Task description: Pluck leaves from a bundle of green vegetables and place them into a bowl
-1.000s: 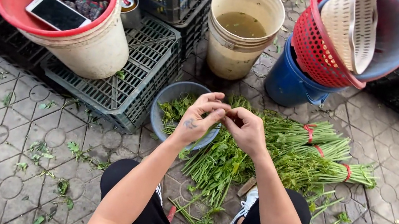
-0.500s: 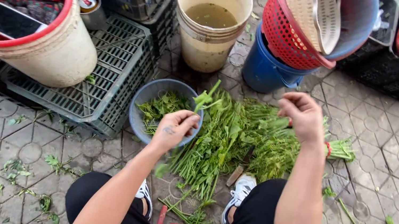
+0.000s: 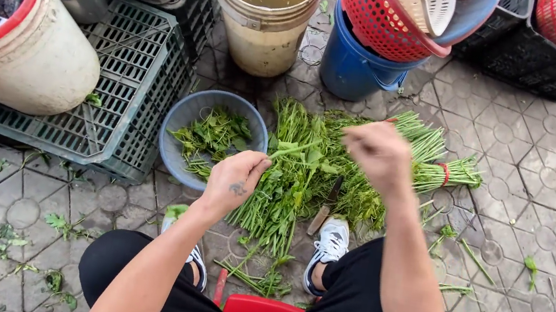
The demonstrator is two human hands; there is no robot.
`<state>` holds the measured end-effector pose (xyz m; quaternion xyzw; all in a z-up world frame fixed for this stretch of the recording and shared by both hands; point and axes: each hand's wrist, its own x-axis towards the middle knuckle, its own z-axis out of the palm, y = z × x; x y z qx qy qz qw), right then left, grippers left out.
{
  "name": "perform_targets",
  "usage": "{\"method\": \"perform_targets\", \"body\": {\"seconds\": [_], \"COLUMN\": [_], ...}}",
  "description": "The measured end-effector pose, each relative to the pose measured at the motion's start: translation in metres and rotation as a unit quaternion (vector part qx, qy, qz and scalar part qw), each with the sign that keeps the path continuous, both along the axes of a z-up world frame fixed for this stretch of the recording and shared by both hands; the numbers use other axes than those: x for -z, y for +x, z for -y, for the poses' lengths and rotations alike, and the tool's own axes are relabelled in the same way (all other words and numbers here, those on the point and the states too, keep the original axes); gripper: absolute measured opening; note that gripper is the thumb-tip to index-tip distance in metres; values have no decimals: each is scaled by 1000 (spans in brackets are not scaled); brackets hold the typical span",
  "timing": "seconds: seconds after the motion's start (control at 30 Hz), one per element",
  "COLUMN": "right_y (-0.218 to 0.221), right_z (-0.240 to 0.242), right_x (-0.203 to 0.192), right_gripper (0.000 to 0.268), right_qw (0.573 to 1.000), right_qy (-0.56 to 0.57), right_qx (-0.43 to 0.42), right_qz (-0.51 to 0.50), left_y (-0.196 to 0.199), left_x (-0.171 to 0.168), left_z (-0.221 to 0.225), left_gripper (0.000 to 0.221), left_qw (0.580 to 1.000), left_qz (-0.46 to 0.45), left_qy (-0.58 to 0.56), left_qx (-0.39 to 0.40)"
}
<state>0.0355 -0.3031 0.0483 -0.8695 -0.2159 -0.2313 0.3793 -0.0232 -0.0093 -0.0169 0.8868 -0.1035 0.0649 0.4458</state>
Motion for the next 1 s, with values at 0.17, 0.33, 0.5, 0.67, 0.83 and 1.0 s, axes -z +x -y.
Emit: {"method": "perform_targets", "body": {"seconds": [0.17,0.33,0.5,0.67,0.83,1.0], "right_y": [-18,-15,-13,-15,-24,-17], "right_z": [-69,-86,-98,-111,-122,-117], "right_x": [-6,-3,1,-1,30,33], "right_gripper": [11,6,5,4,6,9], "right_qw": [978,966,958,938,905,947], "right_qy": [-109,-150,-28,35,171,67], "right_qx": [-148,-184,-212,-216,-186,-150], "right_qz": [-97,-104,-193,-270,-343,-277], "left_y": [-5,-7,-11,-15,-19,-15], "left_x": [1,-5,-10,2,18,21], "left_z": [2,-13,-24,-27,-26,-30], "left_gripper": [24,21,21,21,20,20], "left_qw": [993,989,992,992,986,983], "left_qz": [71,82,52,46,72,70], "left_qy": [94,121,109,119,149,172], "left_qx": [6,8,22,17,7,-6]}}
